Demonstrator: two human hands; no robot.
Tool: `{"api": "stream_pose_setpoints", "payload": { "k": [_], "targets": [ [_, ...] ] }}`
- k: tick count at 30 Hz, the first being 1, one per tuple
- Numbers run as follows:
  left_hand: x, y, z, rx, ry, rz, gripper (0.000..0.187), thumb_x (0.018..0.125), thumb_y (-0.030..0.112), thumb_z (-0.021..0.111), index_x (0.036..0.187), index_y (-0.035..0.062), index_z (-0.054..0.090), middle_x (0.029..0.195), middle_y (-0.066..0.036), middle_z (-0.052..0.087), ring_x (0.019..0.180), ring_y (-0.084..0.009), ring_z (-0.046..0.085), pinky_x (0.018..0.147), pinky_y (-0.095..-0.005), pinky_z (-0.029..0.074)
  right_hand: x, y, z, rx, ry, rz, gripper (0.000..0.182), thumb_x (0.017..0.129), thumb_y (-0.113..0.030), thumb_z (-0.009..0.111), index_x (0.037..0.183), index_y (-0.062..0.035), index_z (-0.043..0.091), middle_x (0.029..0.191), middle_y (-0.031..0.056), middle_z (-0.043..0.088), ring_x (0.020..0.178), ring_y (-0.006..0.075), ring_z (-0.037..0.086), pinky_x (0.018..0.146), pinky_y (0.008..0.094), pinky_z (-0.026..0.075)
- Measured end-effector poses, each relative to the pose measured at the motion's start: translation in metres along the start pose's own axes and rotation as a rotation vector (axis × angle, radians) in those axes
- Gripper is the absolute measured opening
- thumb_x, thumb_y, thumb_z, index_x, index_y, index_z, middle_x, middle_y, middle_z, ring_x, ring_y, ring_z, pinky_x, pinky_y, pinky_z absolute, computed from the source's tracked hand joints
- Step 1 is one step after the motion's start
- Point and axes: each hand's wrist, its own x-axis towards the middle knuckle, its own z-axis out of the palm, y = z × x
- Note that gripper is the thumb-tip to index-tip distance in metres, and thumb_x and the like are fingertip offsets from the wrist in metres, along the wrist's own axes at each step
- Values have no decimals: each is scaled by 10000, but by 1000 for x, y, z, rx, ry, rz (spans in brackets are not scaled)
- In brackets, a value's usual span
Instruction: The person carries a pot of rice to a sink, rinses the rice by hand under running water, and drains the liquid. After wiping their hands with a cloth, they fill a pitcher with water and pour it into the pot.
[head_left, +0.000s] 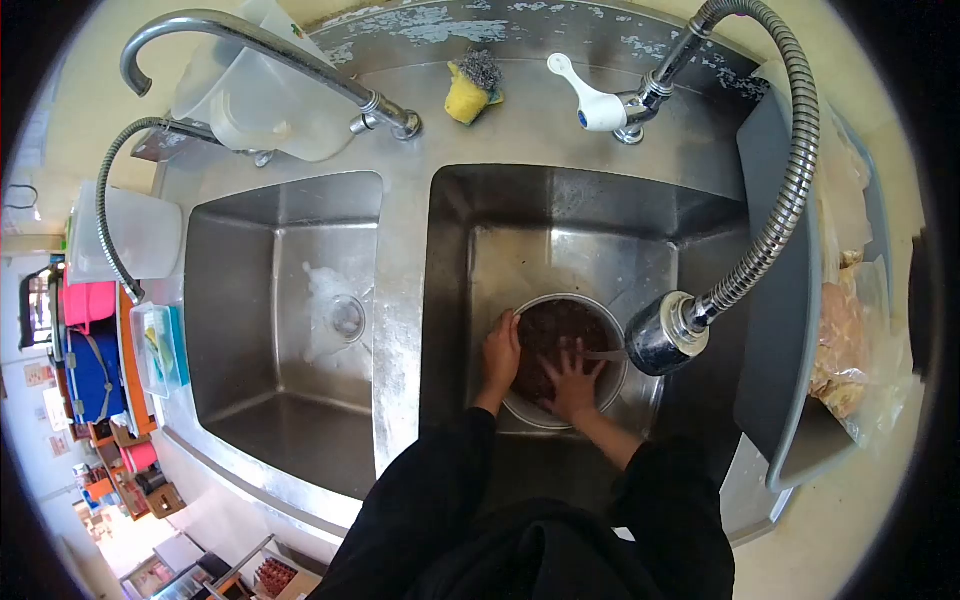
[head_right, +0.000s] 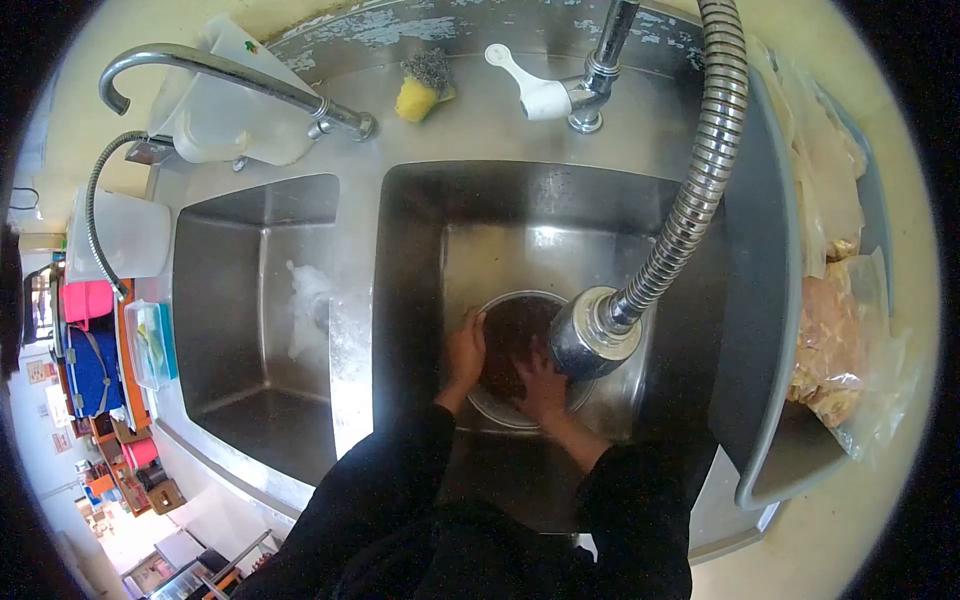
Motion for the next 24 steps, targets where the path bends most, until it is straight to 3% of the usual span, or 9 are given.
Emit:
{"api": "stream_pose_setpoints", "payload": {
  "k": [2, 5, 7, 11, 14, 17, 20, 23, 24],
  "targets": [
    [1, -9, 8, -50, 64, 75, 270, 913, 230, 379, 1004, 11, 510, 934, -196, 573, 787, -391, 555, 646, -430, 454, 11, 24, 10, 73, -20, 67, 811, 652, -449, 647, 1328, -173, 293, 1383, 154, 195, 1275, 396, 135, 933, 621, 231],
    [3, -12, 11, -52, 107, 129, 257, 914, 226, 374, 1006, 24, 505, 924, -194, 573, 780, -393, 552, 635, -438, 446, 51, 21, 3, -168, -111, 75, 650, 719, -391, 602, 1272, -136, 372, 1355, 205, 231, 1244, 401, 226, 882, 564, 344],
    [2, -12, 10, -33, 121, 131, 247, 915, 223, 374, 1000, 35, 509, 916, -195, 572, 777, -396, 549, 623, -442, 439, 106, 37, 39, 227, -104, 240, 509, 761, -301, 563, 1211, -107, 425, 1302, 233, 289, 1183, 399, 318, 846, 515, 392],
    [2, -9, 12, -69, 186, 116, 235, 912, 224, 380, 984, 47, 518, 897, -197, 569, 761, -403, 542, 596, -445, 429, 119, 10, 39, 471, 105, 388, 309, 806, -136, 488, 1107, -62, 487, 1196, 257, 381, 1054, 394, 442, 823, 455, 425],
    [0, -7, 11, -60, 206, 103, 232, 909, 231, 389, 982, 51, 516, 888, -192, 571, 742, -406, 543, 584, -447, 427, 103, -18, 43, 391, 187, 359, 324, 795, -131, 505, 1114, -79, 485, 1178, 224, 402, 1045, 389, 440, 819, 457, 429],
    [0, -1, 5, -46, 199, 112, 235, 905, 236, 397, 990, 52, 516, 891, -186, 577, 731, -408, 546, 583, -446, 432, 53, -21, 35, 402, 96, 64, 383, 765, -175, 563, 1131, -101, 473, 1183, 200, 411, 1066, 385, 428, 848, 461, 413],
    [1, -5, 4, -31, 139, 92, 246, 905, 238, 398, 996, 47, 523, 904, -183, 580, 754, -404, 548, 602, -439, 441, 11, -7, 25, 223, -54, -10, 500, 714, -237, 633, 1165, -124, 447, 1204, 183, 407, 1106, 378, 404, 907, 459, 370],
    [2, -9, 11, -85, 125, 67, 252, 904, 232, 402, 1003, 36, 527, 921, -181, 582, 787, -395, 551, 634, -426, 451, 10, 14, -55, 680, -321, 213, 651, 699, -294, 654, 1239, -74, 364, 1236, 217, 374, 1145, 391, 369, 959, 451, 317],
    [2, -10, 12, -111, 134, 59, 253, 904, 228, 404, 1006, 32, 528, 927, -180, 583, 797, -392, 552, 646, -422, 455, 20, 18, -49, 660, -210, 287, 655, 705, -298, 646, 1235, -49, 352, 1232, 229, 372, 1139, 397, 373, 953, 452, 323]
  ]
}}
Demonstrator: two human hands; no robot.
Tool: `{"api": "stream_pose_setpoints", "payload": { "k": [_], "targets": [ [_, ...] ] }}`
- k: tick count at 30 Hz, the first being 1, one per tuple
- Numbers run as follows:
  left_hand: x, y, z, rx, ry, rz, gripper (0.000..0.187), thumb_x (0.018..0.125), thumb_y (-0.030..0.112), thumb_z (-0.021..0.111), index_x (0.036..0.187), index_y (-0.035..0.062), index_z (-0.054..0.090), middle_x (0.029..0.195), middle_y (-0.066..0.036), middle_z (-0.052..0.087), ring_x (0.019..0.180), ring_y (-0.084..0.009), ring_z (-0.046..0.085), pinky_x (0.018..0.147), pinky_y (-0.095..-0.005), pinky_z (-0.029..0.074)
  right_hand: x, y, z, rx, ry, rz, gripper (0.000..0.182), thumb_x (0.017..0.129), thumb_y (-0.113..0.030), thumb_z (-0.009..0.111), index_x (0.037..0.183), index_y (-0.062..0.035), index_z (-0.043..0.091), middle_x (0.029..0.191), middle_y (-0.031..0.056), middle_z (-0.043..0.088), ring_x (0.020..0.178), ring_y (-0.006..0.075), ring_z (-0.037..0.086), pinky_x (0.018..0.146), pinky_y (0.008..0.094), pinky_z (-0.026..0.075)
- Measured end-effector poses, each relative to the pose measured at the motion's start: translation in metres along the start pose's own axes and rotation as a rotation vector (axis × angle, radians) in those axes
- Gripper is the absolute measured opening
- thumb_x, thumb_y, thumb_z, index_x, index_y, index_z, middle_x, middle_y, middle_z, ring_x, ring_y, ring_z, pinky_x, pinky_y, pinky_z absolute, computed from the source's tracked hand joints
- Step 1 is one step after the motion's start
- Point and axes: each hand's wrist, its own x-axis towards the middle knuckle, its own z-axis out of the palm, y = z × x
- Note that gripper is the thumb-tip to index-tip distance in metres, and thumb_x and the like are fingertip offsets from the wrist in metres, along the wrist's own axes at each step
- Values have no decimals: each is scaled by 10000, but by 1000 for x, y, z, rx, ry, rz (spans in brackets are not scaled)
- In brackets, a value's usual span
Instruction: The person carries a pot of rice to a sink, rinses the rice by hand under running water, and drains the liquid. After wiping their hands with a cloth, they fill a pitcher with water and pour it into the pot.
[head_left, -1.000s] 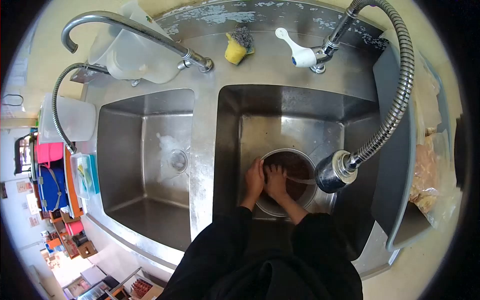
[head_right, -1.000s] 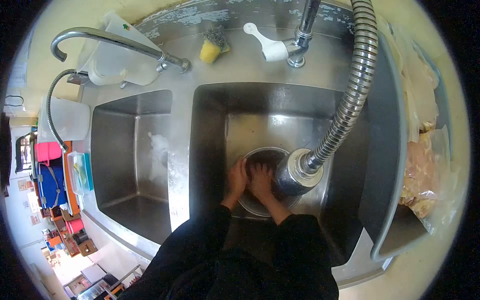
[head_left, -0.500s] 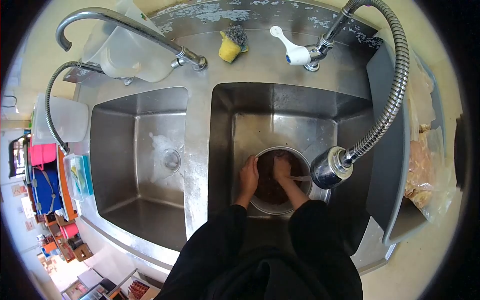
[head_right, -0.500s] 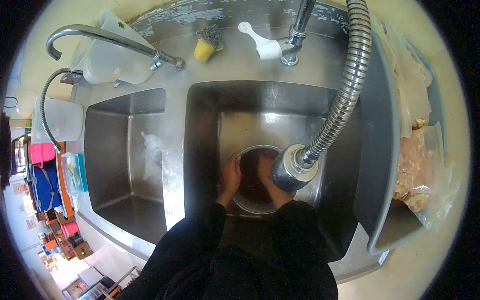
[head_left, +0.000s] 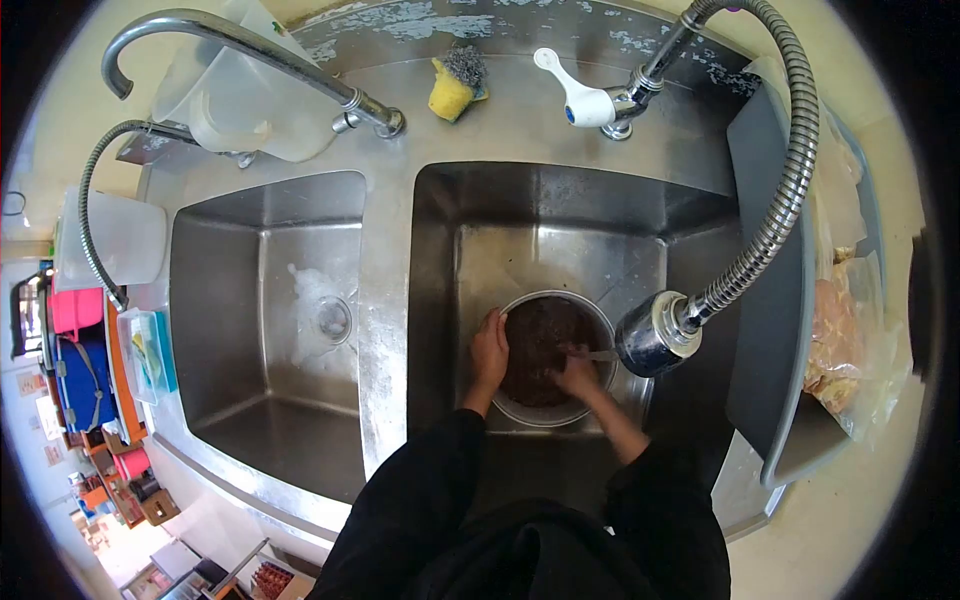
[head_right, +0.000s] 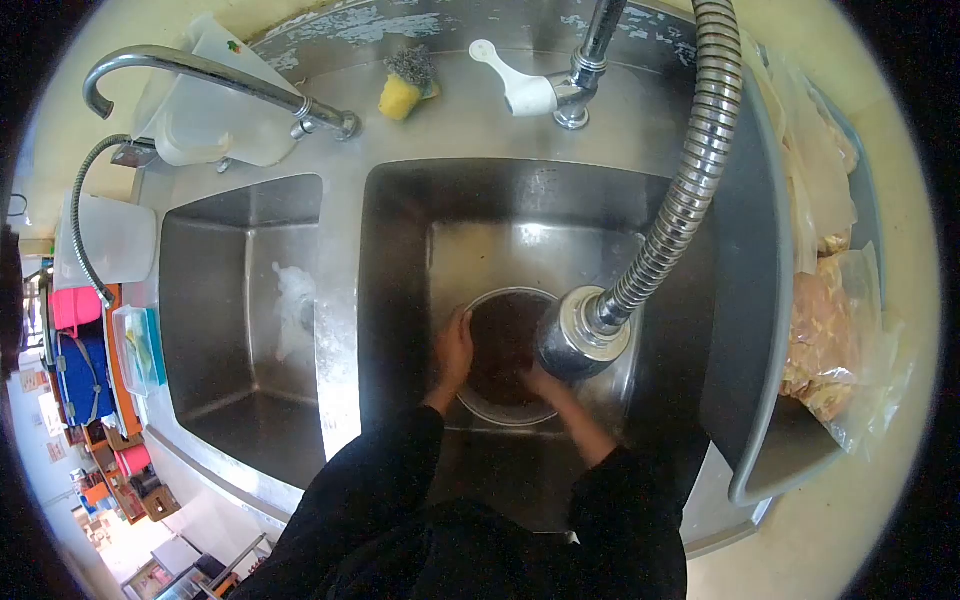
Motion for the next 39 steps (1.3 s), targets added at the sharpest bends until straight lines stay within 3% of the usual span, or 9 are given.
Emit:
{"api": "stream_pose_setpoints", "payload": {
  "k": [4, 8, 11, 14, 19, 23, 29, 35, 39],
  "targets": [
    [1, -1, -2, 37, 38, 75, 248, 901, 215, 417, 1006, 20, 530, 943, -181, 583, 810, -385, 557, 663, -414, 456, 102, 41, 56, 15, 517, 112, 681, 732, -313, 615, 1219, 48, 305, 1218, 275, 362, 1114, 421, 391, 927, 456, 346],
    [0, 1, 1, 60, 35, 45, 240, 900, 213, 419, 1006, 29, 529, 926, -188, 581, 788, -395, 555, 638, -429, 449, 125, -13, 65, 367, 784, 335, 663, 742, -302, 593, 1220, 50, 298, 1215, 272, 369, 1103, 434, 396, 926, 446, 346],
    [-2, 3, -3, 62, 62, 46, 241, 903, 219, 409, 1013, 34, 519, 906, -197, 576, 769, -404, 550, 618, -443, 441, 121, -17, 90, 403, 551, 113, 698, 741, -322, 581, 1263, 20, 270, 1260, 259, 321, 1171, 423, 319, 943, 472, 314],
    [-2, 2, 0, 38, 29, -7, 244, 906, 224, 398, 1015, 35, 508, 892, -204, 573, 761, -407, 547, 611, -451, 434, 80, -24, 96, -188, 251, 8, 638, 750, -279, 579, 1279, -38, 315, 1321, 245, 264, 1201, 390, 291, 964, 438, 302],
    [-2, 2, -2, 17, 17, -12, 229, 905, 210, 402, 1000, 32, 509, 880, -213, 568, 769, -407, 546, 606, -445, 429, 9, 7, 60, -466, 184, -215, 640, 728, -352, 587, 1277, -140, 335, 1330, 198, 261, 1184, 359, 323, 932, 500, 284],
    [-2, 9, -4, 25, 43, -4, 212, 902, 198, 413, 986, 29, 510, 867, -212, 568, 765, -408, 544, 599, -435, 428, 42, 57, 50, -577, 257, -235, 538, 715, -274, 585, 1206, -134, 415, 1267, 180, 331, 1134, 338, 378, 880, 473, 349],
    [-3, 9, -3, 58, 31, -46, 196, 900, 198, 420, 967, 37, 508, 841, -198, 565, 737, -410, 542, 574, -443, 420, 96, 64, 15, -942, 440, -729, 400, 695, -146, 574, 1091, -113, 525, 1153, 154, 443, 1043, 305, 470, 785, 404, 460],
    [-7, 1, 9, 105, 138, -48, 212, 906, 215, 406, 987, 42, 498, 849, -200, 570, 718, -409, 548, 553, -448, 422, 68, 53, 13, -578, 394, -189, 463, 735, -229, 577, 1138, -45, 446, 1104, 194, 467, 1005, 360, 484, 687, 411, 495],
    [-8, 5, 8, 110, 175, -40, 215, 906, 220, 405, 985, 45, 500, 865, -198, 575, 728, -405, 554, 564, -449, 427, 45, 63, 43, -43, 454, -70, 598, 757, -323, 565, 1198, 17, 347, 1170, 242, 423, 1028, 410, 461, 786, 434, 445]
  ]
}}
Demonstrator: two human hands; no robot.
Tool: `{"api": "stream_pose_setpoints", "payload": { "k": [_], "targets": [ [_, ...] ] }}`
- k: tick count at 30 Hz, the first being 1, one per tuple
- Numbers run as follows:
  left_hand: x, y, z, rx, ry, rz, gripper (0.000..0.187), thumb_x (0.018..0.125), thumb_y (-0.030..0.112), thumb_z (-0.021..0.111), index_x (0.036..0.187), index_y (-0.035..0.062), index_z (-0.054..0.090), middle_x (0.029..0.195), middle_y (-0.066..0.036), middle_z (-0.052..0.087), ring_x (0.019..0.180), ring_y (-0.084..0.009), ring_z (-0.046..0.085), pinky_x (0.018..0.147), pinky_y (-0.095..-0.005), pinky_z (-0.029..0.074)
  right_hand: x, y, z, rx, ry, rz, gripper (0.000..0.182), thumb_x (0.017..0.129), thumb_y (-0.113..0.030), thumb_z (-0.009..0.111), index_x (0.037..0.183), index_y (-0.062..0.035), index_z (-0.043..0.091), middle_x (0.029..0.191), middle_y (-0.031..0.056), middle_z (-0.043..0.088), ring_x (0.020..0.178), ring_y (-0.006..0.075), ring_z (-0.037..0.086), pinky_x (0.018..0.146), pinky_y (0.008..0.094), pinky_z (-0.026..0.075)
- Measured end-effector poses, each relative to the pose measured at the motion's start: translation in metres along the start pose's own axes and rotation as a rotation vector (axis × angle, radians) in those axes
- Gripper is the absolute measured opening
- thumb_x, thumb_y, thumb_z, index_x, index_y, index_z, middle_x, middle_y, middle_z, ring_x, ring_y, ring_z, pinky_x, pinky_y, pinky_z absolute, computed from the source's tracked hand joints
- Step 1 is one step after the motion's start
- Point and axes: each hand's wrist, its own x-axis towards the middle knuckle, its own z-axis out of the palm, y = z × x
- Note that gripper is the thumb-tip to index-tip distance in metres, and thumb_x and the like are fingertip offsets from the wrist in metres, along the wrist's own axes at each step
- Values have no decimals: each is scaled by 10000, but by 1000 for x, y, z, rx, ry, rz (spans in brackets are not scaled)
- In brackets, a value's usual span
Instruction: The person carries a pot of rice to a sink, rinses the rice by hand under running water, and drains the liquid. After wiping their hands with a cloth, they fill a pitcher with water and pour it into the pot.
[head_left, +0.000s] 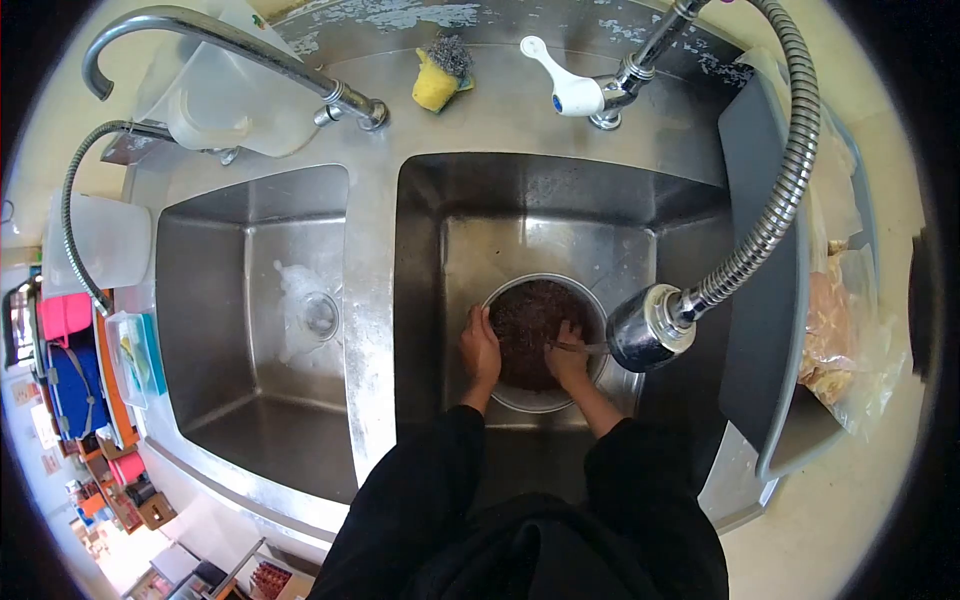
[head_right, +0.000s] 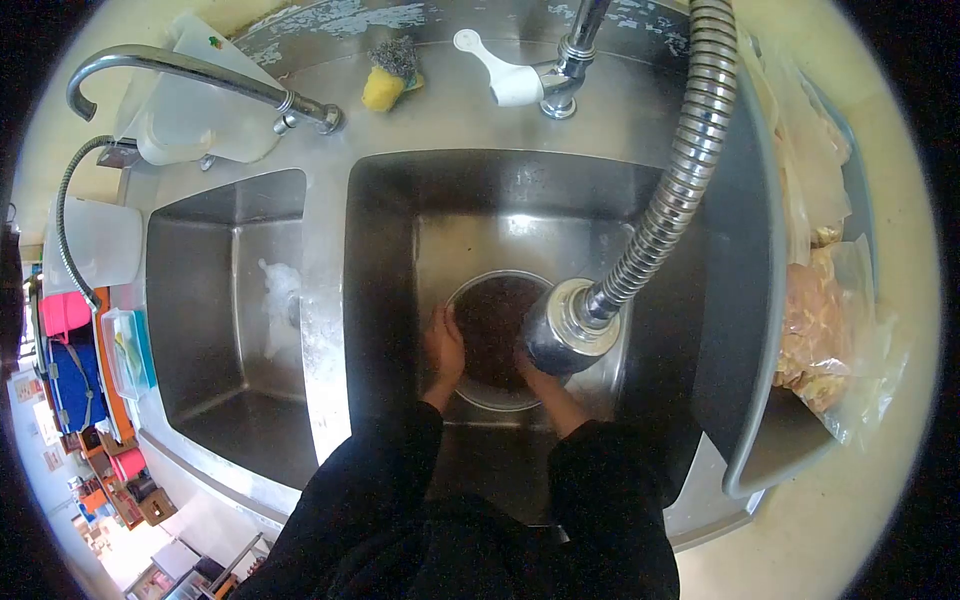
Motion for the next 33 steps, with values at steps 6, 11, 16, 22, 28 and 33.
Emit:
{"api": "stream_pose_setpoints", "payload": {
  "k": [6, 11, 16, 22, 28, 33],
  "targets": [
    [1, -2, -1, 1, -104, -34, 246, 914, 237, 377, 1004, 36, 487, 881, -196, 575, 741, -409, 551, 579, -457, 428, -11, -55, 11, 217, -221, 459, 695, 793, -397, 522, 1279, 18, 250, 1260, 264, 357, 1129, 405, 400, 948, 417, 327],
    [3, 6, -9, 7, -116, -48, 251, 917, 240, 364, 1010, 38, 481, 907, -191, 571, 763, -408, 547, 595, -459, 434, 17, -49, 72, 649, 46, 554, 759, 780, -438, 528, 1323, -16, 207, 1294, 236, 341, 1191, 364, 347, 987, 367, 275],
    [4, 4, -7, 33, -162, -69, 247, 918, 234, 361, 1020, 44, 481, 921, -195, 567, 786, -404, 546, 607, -461, 435, 64, -44, 87, 806, 94, 690, 726, 767, -408, 550, 1302, -8, 264, 1308, 218, 339, 1209, 325, 340, 984, 353, 273],
    [2, 4, -7, -23, -137, -66, 229, 918, 233, 362, 999, 54, 479, 908, -188, 567, 782, -410, 541, 597, -468, 427, 73, -53, -31, 136, -204, 239, 652, 759, -485, 518, 1164, 24, 468, 1133, 238, 510, 1090, 362, 464, 930, 390, 354],
    [2, 0, -2, -13, -133, -57, 212, 919, 236, 359, 977, 65, 469, 873, -186, 564, 756, -414, 536, 585, -469, 419, 71, -80, -24, -76, -98, 163, 537, 826, -407, 439, 1120, 40, 489, 1165, 280, 454, 1105, 405, 419, 930, 449, 332],
    [6, 9, -12, 18, -160, -41, 226, 919, 241, 355, 977, 51, 465, 877, -192, 563, 748, -410, 542, 581, -469, 420, 56, -90, 37, -162, 87, -99, 452, 793, -311, 467, 1093, 27, 469, 1126, 236, 444, 1051, 416, 386, 922, 538, 276]
  ]
}}
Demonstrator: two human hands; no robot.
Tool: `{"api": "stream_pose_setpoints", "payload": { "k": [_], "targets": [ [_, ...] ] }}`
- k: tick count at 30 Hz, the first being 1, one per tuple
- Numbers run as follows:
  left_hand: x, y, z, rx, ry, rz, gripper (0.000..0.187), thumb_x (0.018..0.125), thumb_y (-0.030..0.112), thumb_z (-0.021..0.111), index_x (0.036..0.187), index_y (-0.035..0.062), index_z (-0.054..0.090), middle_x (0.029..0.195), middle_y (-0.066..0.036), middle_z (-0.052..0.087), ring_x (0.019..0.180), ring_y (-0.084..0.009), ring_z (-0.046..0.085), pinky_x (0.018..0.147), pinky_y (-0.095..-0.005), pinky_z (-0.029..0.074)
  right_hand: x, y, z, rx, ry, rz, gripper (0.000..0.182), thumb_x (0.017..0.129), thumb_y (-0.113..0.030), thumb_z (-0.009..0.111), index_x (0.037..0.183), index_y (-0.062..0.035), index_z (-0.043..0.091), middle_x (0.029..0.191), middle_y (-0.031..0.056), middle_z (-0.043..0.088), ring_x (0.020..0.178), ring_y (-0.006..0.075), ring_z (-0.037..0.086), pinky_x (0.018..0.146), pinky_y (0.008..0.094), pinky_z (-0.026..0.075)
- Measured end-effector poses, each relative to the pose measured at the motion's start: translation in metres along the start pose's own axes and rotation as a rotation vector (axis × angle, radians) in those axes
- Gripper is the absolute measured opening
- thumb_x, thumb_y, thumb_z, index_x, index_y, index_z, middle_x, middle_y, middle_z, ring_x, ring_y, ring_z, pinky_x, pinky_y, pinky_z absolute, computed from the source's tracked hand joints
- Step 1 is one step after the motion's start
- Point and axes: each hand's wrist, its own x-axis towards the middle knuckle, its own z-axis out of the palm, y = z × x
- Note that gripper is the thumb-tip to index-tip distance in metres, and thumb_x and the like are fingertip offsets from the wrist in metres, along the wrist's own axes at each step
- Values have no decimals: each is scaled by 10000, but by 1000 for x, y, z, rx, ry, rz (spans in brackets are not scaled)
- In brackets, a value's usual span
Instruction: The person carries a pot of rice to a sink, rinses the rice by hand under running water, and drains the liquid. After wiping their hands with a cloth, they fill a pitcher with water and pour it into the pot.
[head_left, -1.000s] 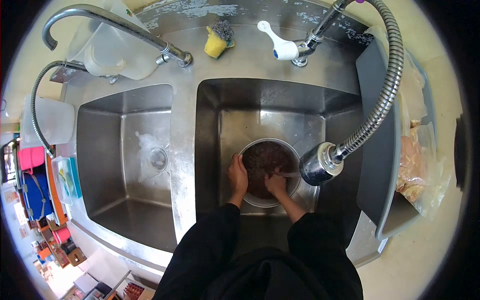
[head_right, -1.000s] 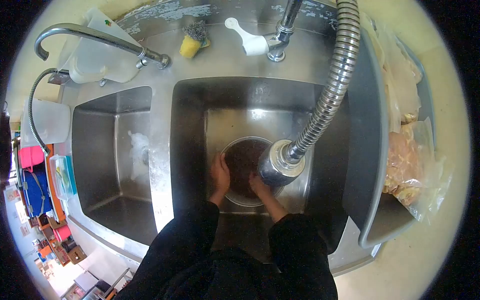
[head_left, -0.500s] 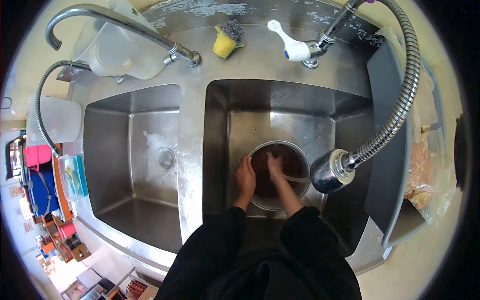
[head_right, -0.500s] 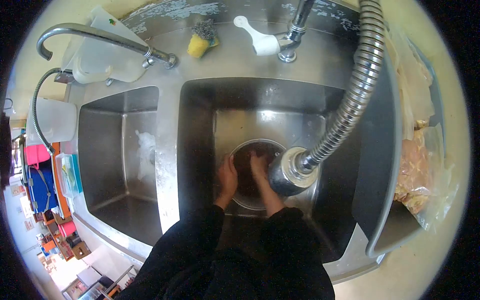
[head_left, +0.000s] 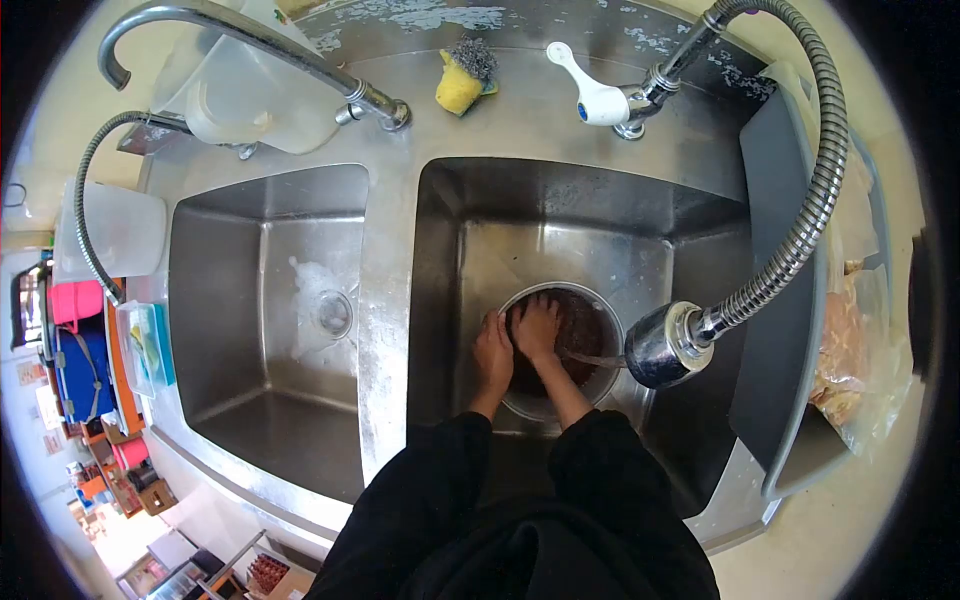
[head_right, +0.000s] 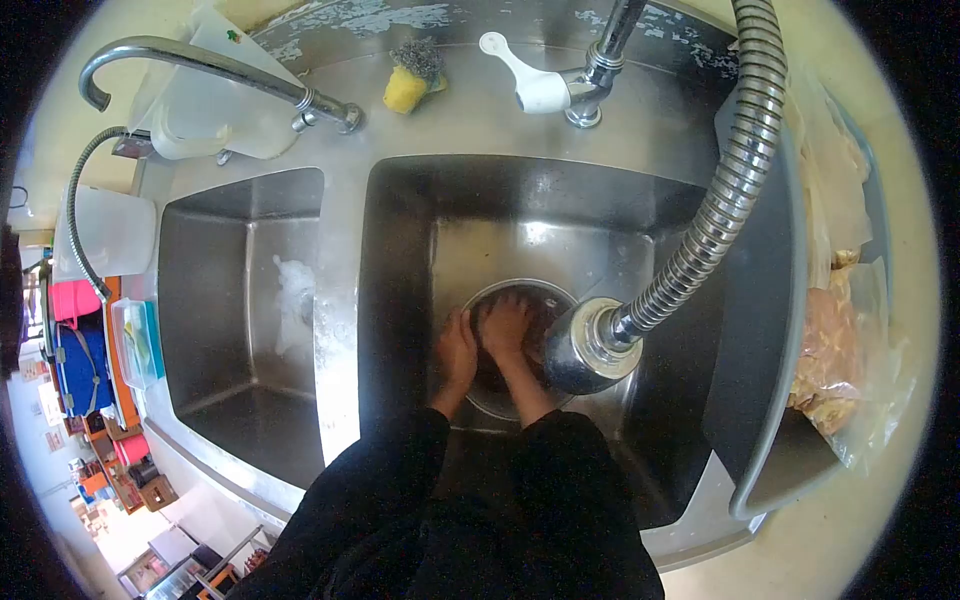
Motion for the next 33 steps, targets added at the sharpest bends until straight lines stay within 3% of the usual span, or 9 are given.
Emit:
{"api": "stream_pose_setpoints", "payload": {
  "k": [11, 15, 17, 19, 23, 25, 29, 30, 33],
  "targets": [
    [-2, -3, 3, -79, 16, 14, 245, 919, 228, 352, 998, 31, 475, 912, -204, 552, 800, -417, 530, 619, -463, 421, -91, 56, -22, -49, -271, -484, 409, 769, -320, 538, 1094, -71, 525, 1156, 132, 465, 1124, 334, 374, 956, 520, 256],
    [0, -8, 3, -71, -114, -24, 259, 916, 207, 358, 1061, 30, 479, 1003, -199, 539, 946, -400, 492, 788, -455, 389, -65, 66, -44, 291, -340, -213, 360, 788, -343, 555, 1052, -99, 578, 1112, 109, 536, 1022, 287, 494, 879, 446, 369],
    [-2, 1, -7, 157, 134, 248, 312, 911, 198, 368, 1156, 21, 447, 1097, -201, 506, 1072, -384, 419, 927, -446, 295, -42, 56, -60, 668, -288, 33, 345, 802, -357, 555, 1038, -108, 593, 1066, 99, 575, 960, 258, 545, 819, 396, 425],
    [-7, 18, -11, 32, 221, 97, 388, 905, 215, 382, 1223, -8, 386, 1160, -206, 468, 1116, -380, 385, 984, -437, 236, -13, 69, -36, 745, -32, -120, 322, 814, -342, 555, 1035, -111, 596, 986, 74, 613, 913, 210, 565, 767, 337, 455],
    [-36, 32, 21, -488, 200, -82, 552, 880, 331, 431, 1236, -71, 306, 1259, -273, 321, 1178, -404, 294, 978, -451, 239, -4, 30, -69, 1373, -352, 523, 402, 853, -418, 453, 1124, -133, 536, 1137, 113, 511, 949, 259, 535, 791, 382, 454],
    [-43, 52, 36, -579, 301, -161, 673, 842, 352, 494, 1271, -86, 216, 1277, -286, 285, 1220, -411, 229, 1002, -441, 215, 6, 50, -29, 1660, -364, 490, 485, 839, -502, 424, 1128, -123, 515, 1188, 159, 443, 964, 319, 529, 822, 448, 445],
    [-45, 49, 82, -341, 21, -271, 806, 783, 314, 584, 1301, -88, 115, 1358, -262, 162, 1257, -368, 196, 1026, -413, 189, -9, 51, -9, 2106, -340, 470, 495, 849, -502, 388, 1162, -131, 484, 1230, 210, 370, 980, 376, 511, 837, 495, 440],
    [-44, 71, 52, -886, -21, -390, 832, 773, 327, 596, 1329, -43, 100, 1380, -215, 167, 1271, -292, 205, 1027, -399, 195, -12, 53, -12, 2218, -310, 483, 498, 852, -502, 379, 1171, -133, 477, 1240, 222, 352, 984, 390, 506, 840, 507, 438],
    [-42, 63, 45, -1210, -423, -739, 656, 755, 360, 609, 1207, -40, 351, 1242, -169, 400, 1127, -238, 416, 926, -371, 348, -15, 54, -33, 2463, -239, 696, 502, 868, -496, 340, 1212, -142, 434, 1236, 241, 341, 983, 430, 493, 837, 529, 439]
  ]
}}
